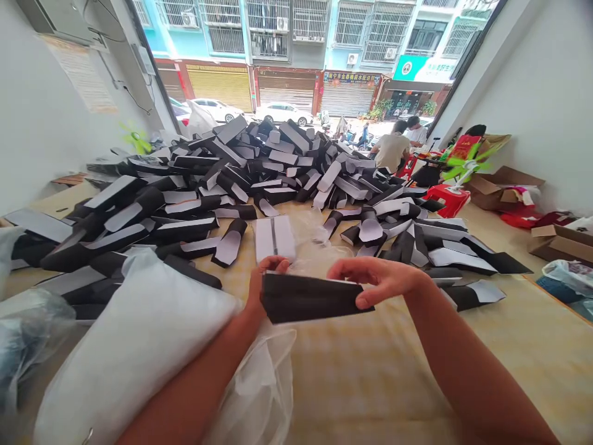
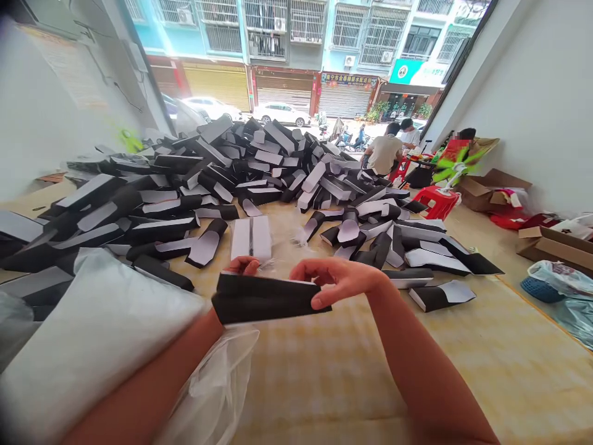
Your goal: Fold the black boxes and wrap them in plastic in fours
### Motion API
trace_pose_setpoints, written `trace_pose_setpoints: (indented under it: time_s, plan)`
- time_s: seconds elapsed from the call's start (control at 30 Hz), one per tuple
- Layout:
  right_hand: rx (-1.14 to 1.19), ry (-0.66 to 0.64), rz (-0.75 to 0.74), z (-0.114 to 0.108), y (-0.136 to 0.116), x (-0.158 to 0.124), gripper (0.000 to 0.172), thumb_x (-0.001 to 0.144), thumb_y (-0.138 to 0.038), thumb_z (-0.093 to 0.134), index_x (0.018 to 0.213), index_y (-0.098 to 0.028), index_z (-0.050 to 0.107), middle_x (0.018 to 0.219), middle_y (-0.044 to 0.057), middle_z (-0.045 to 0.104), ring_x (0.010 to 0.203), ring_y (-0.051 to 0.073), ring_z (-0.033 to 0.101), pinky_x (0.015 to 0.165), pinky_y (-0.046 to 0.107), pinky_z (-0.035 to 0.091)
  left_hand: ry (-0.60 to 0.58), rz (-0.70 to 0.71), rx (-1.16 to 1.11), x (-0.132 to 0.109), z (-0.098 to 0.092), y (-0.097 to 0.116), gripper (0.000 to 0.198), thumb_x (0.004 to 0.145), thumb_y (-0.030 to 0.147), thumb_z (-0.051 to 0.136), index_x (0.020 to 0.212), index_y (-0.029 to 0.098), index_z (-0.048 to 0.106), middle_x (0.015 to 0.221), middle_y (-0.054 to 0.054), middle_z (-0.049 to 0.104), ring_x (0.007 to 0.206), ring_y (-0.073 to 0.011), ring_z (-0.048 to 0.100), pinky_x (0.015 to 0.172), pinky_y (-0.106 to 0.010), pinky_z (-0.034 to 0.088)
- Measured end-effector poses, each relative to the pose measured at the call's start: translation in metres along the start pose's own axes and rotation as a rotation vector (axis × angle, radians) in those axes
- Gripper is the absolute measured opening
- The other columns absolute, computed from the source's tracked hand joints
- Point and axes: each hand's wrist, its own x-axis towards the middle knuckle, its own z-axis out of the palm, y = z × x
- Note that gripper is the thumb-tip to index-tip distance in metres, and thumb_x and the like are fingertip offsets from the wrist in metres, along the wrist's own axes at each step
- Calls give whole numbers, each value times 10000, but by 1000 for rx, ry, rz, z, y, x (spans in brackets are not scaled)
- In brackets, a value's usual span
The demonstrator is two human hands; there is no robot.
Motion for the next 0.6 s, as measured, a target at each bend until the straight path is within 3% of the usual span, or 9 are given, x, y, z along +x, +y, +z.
trace_pose_setpoints:
  time_s: [0.07,0.17,0.4,0.47,0.6]
  plan:
    - [-150,-31,161,-5,-4,-12,519,787,-470,763,1189,-168,635,1093,70,643,872,152,610,701,236,506,-4,22,-25,1,0,3,367,712,497,792,834,166,689,622,29,595,473,-78,472,451,-208,392]
    - [-320,149,304,-11,1,-24,517,811,-498,717,1221,-193,633,1009,40,637,758,127,582,649,235,490,-7,150,-14,-3,1,9,344,750,487,783,853,174,684,661,23,603,543,-86,536,525,-206,464]
    - [-704,634,292,4,17,-16,369,779,-399,678,1111,-237,674,779,-12,615,656,154,545,644,286,453,-99,575,291,-12,3,6,222,884,290,678,1094,220,654,1063,-55,619,834,-135,622,762,-285,553]
    - [-821,737,278,9,21,-10,358,771,-367,672,1106,-241,667,827,-1,642,693,170,573,692,300,457,-109,634,423,-10,0,1,131,919,226,605,1024,219,684,1123,-75,605,865,-146,608,782,-306,553]
    - [-1031,836,320,14,29,1,378,786,-295,641,1156,-217,635,983,54,660,899,230,620,801,320,456,-115,655,668,-2,-6,-9,296,907,89,485,873,215,751,1252,-89,599,923,-185,580,864,-393,538]
